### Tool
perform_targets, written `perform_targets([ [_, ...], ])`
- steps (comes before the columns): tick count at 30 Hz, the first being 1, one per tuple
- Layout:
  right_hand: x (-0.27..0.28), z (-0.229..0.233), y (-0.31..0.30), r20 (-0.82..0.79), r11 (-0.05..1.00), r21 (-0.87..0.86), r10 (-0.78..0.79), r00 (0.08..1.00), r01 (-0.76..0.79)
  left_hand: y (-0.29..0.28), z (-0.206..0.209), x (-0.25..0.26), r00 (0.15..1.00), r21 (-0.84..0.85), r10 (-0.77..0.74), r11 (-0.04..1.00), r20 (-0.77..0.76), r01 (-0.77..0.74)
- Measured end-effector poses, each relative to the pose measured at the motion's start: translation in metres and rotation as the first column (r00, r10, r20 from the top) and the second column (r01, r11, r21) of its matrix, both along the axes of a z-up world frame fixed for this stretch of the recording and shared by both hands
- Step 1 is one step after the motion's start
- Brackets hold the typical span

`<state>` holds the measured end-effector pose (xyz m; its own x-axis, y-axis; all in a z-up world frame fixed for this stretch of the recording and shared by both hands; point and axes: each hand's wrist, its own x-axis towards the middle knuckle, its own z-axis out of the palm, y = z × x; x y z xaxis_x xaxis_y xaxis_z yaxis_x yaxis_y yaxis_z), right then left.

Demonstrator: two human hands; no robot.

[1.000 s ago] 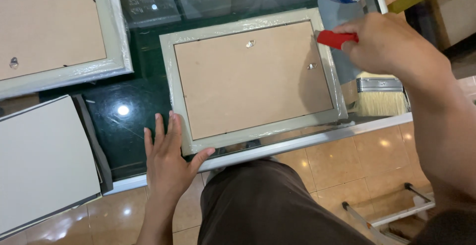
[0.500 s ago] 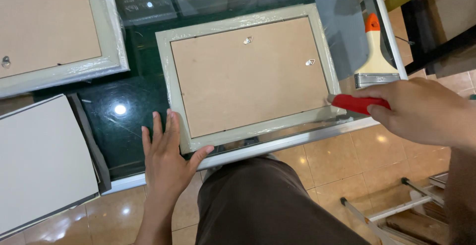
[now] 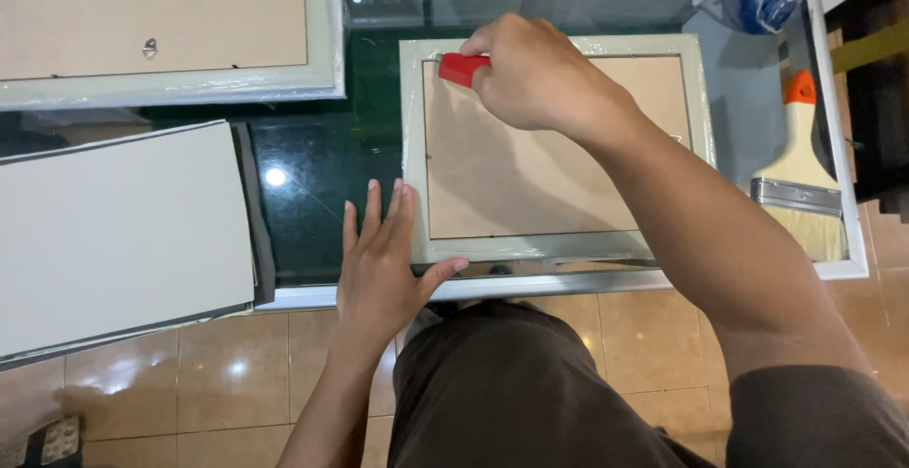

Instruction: Framing artwork and cleaning the glass of picture frames.

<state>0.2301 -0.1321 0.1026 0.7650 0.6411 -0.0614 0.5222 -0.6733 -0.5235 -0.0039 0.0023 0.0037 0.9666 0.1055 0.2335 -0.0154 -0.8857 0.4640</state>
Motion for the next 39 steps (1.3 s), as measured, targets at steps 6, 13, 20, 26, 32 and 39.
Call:
perform_targets([
  [6,0.0,-0.002,0.008,0.013,0.999,-0.034,0.007,1.0,-0.007,0.002,-0.004,-0.001,1.0,-0.003,-0.007,1.0,0.004,0.007],
  [13,-0.094,0.047,-0.029,-0.317,0.938,-0.268,0.129,0.94,-0.219,0.002,-0.001,0.0,1.0,-0.004,-0.014,1.0,-0.008,0.014],
  [20,-0.092,0.06,-0.082,-0.301,0.887,-0.363,0.179,0.937,-0.286,0.0,0.003,0.002,0.999,-0.007,-0.036,0.999,-0.018,0.036],
  [26,-0.073,0.079,-0.15,-0.25,0.475,-0.854,-0.018,0.968,-0.212,-0.001,0.001,0.003,1.0,-0.017,-0.027,0.999,-0.003,0.027],
  [32,-0.035,0.016,-0.298,-0.137,0.542,-0.838,-0.102,0.985,-0.06,-0.002,0.0,0.004,0.999,-0.007,-0.015,1.0,-0.039,0.014],
  [39,0.0,-0.09,-0.297,0.567,0.906,-0.104,-0.285,0.773,0.411,-0.003,0.021,0.023,0.999,-0.05,-0.013,0.999,-0.029,0.012],
])
